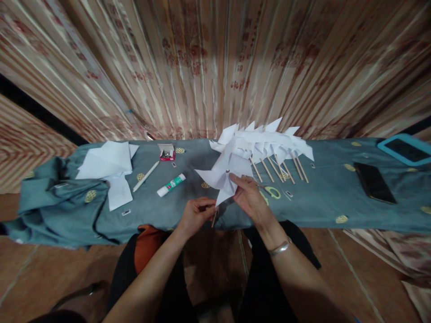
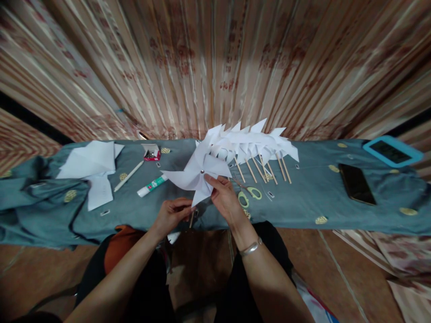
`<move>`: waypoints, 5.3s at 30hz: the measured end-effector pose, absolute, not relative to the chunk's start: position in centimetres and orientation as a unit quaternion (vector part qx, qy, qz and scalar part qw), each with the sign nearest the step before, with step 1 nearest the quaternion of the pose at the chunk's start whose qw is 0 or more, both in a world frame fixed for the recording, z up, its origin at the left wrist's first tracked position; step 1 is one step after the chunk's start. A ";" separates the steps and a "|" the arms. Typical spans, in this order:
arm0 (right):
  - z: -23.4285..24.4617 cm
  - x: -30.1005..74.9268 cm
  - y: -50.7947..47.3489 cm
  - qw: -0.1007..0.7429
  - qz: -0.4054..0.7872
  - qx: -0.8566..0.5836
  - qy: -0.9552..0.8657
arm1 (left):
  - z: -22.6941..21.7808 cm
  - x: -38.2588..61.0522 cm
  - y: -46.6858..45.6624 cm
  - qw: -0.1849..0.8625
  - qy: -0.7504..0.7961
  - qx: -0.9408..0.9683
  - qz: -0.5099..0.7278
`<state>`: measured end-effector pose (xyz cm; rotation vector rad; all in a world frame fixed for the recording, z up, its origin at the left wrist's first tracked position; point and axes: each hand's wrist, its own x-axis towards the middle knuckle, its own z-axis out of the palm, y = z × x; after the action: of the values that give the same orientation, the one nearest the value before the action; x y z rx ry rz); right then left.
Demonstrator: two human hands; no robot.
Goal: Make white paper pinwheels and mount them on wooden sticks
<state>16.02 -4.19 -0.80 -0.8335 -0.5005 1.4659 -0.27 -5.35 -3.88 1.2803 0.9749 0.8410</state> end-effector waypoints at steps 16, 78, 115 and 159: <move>-1.5 15.6 -5.1 0.593 0.641 -0.433 -0.222 | -3.7 -0.4 -5.0 0.623 0.450 0.496 0.404; -1.0 14.9 -5.8 0.482 0.620 -0.479 -0.392 | -3.8 -0.4 -5.1 0.628 0.446 0.498 0.400; -1.0 17.9 -5.0 0.590 0.521 -0.508 -0.351 | -3.5 -0.4 -5.0 0.631 0.440 0.473 0.430; -1.6 15.2 -5.7 0.510 0.593 -0.480 -0.397 | -3.4 -0.1 -5.5 0.634 0.420 0.498 0.416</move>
<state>15.18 -5.72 -1.57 -1.1566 -0.9566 1.4288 -0.11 -5.46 -3.43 1.1379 0.9606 0.9522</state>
